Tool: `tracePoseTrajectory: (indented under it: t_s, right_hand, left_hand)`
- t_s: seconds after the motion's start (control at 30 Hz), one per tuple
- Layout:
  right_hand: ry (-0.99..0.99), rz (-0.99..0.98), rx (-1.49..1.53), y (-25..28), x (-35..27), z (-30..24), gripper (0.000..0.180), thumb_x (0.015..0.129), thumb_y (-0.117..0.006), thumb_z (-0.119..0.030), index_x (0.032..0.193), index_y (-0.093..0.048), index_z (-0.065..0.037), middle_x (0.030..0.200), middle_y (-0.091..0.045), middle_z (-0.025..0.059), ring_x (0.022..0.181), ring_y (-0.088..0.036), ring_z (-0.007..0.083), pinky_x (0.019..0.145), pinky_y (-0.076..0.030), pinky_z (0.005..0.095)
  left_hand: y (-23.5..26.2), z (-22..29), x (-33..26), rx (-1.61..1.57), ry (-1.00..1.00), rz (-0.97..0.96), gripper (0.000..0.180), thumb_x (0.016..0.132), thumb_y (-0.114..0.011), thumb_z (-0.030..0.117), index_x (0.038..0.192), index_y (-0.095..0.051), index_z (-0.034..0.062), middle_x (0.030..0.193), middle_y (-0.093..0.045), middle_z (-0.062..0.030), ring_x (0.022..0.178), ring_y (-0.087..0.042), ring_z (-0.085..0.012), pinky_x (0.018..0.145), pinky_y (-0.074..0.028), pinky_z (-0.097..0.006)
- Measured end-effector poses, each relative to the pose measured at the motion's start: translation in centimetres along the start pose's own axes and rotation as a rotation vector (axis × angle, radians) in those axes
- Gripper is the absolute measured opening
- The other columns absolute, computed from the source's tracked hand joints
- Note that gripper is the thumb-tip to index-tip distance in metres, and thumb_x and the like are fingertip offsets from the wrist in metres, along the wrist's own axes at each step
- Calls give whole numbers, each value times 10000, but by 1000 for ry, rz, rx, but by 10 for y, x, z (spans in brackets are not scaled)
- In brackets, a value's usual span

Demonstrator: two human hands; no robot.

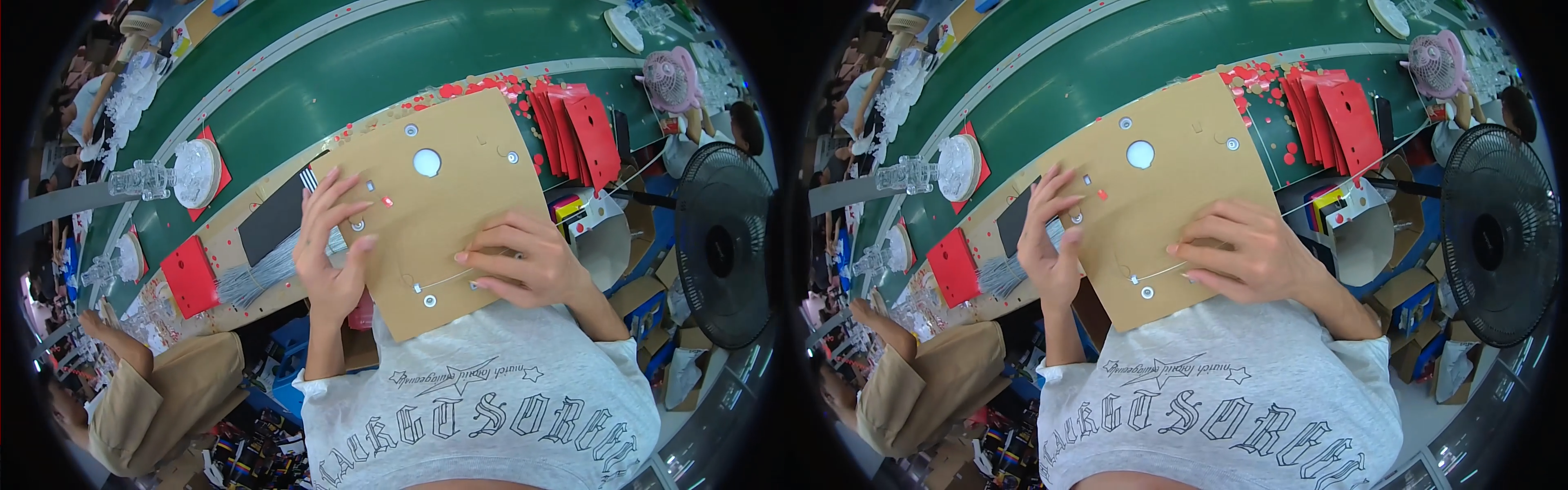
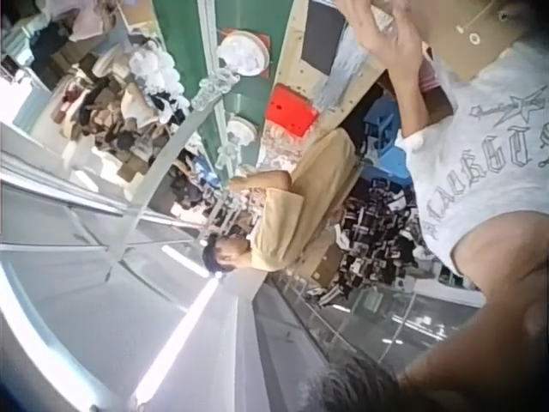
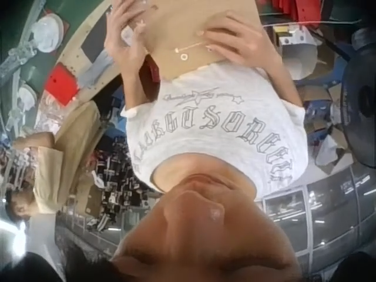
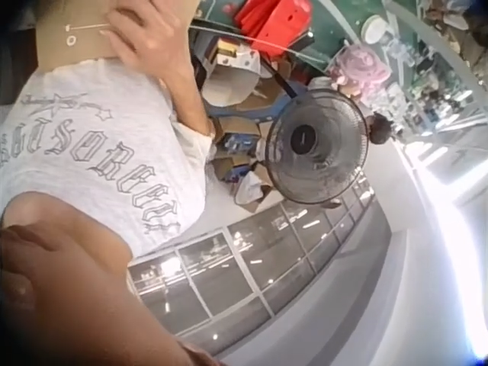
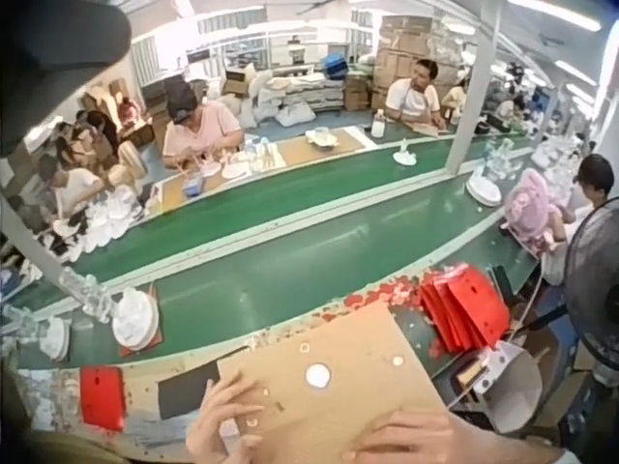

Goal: Assembling a circular light fixture by attaching a cardboard backing and led components at a factory assembly line.

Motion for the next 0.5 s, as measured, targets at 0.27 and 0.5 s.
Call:
tracePoseTrajectory:
  t_s: [0.27,0.5]
  right_hand:
    - [11,116,22,-5,-6,3,337,680,-828,-95,1008,-757,-68,998,-694,53,934,-658,257,769,-552,370]
    - [64,22,88,-6,0,6,300,718,-818,-141,1003,-752,-77,1016,-686,32,978,-634,243,816,-520,384]
  left_hand:
    - [-10,24,-20,-226,40,-210,203,650,-642,100,843,-650,39,1231,-692,-188,1409,-445,-458,1179,-266,-606]
    - [-9,29,-23,-169,63,-226,391,686,-734,106,1048,-588,80,1414,-572,-215,1455,-366,-464,1180,-261,-577]
Point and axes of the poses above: each hand's wrist, its own x-axis towards the middle knuckle, its own y-axis out of the back of the hand, z = x × y, the point moved 5 cm from there along x, towards the middle knuckle
